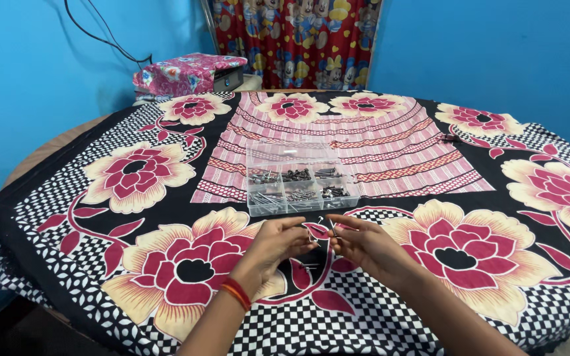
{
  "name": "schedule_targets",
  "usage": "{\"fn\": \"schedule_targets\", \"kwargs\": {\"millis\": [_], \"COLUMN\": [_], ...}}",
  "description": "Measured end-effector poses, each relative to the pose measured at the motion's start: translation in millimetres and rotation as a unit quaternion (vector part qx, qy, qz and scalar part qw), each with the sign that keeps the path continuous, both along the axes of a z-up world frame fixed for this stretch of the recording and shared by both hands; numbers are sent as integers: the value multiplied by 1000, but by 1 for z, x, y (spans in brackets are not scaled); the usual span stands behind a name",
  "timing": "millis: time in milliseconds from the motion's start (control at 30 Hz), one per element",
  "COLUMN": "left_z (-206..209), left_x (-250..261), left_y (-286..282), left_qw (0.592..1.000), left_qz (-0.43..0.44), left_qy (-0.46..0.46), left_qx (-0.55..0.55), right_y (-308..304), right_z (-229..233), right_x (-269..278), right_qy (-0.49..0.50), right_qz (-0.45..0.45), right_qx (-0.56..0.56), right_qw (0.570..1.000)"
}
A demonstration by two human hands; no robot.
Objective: The person sorts small metal paperclips from a clear plastic compartmentalized box onto a floral-patterned tablecloth. They pick up clips individually or in small groups, separate them, and place them into the box's compartments. The person continues this repetitive sorting process until the box is full, then closes the lid.
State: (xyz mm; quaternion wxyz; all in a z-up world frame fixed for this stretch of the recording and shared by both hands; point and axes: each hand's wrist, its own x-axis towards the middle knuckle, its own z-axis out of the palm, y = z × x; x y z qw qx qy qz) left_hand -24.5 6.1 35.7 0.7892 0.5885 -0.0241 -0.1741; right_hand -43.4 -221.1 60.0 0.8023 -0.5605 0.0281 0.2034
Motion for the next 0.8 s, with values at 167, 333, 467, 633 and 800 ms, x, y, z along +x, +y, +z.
{"fn": "schedule_targets", "kwargs": {"millis": [167,333,467,633,800], "left_z": [-11,-3,0,-18,-37], "left_x": [-5,-11,-16,-12,-2], "left_y": [4,6,7,0,-16], "left_qw": [990,989,993,983,928], "left_qz": [10,11,22,73,130], "left_qy": [32,33,28,42,172], "left_qx": [-138,-141,-111,-162,-303], "right_y": [-2,-2,-2,4,37], "right_z": [4,1,-4,6,34], "right_x": [0,2,6,9,14], "right_qy": [17,21,20,-64,-235], "right_qz": [-7,-7,-7,0,39], "right_qx": [37,36,41,-94,-325], "right_qw": [999,999,999,993,915]}}
